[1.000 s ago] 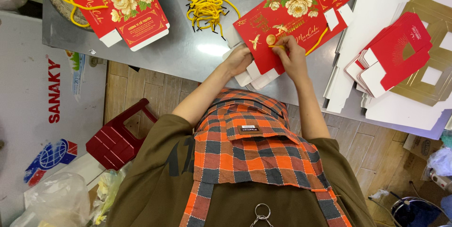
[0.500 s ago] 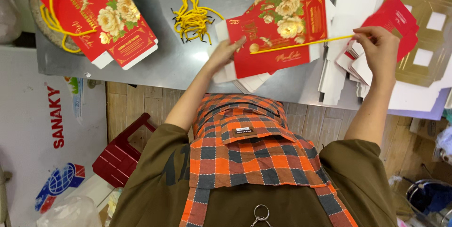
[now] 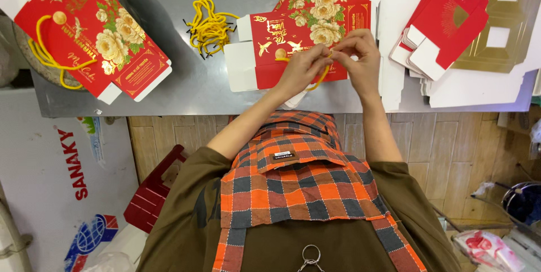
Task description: The person assembles red gift boxes by inserting yellow rope handles into the designated holes on the box flaps. They fold the flaps to secure the handles and stack the completed boxes on the table.
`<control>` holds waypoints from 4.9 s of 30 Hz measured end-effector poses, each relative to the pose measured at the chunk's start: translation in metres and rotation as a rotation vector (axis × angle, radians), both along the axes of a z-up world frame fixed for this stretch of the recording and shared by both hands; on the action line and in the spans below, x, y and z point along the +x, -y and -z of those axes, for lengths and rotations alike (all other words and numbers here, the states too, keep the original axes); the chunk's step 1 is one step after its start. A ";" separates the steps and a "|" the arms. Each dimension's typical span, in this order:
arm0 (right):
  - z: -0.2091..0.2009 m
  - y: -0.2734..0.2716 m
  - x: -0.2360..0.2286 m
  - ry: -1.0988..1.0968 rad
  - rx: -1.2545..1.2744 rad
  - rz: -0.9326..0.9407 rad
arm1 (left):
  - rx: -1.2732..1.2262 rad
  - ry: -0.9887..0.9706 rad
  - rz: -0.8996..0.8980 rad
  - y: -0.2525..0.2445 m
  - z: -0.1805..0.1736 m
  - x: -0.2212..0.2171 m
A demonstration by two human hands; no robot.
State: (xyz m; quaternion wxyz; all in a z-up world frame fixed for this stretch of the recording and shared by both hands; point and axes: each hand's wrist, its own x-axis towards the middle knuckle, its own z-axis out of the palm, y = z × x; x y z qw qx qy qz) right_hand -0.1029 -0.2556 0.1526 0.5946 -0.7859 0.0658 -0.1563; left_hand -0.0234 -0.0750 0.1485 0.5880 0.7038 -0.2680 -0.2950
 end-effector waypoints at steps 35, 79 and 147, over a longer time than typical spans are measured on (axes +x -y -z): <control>0.090 0.072 -0.020 -0.608 0.884 -0.181 | -0.062 0.142 0.038 -0.011 0.075 0.039; 0.084 -0.007 -0.057 -0.597 1.218 -0.180 | 0.313 0.660 0.316 -0.041 -0.021 0.077; 0.118 -0.024 -0.086 -0.562 0.478 -0.438 | -0.064 0.171 0.062 -0.103 -0.032 0.011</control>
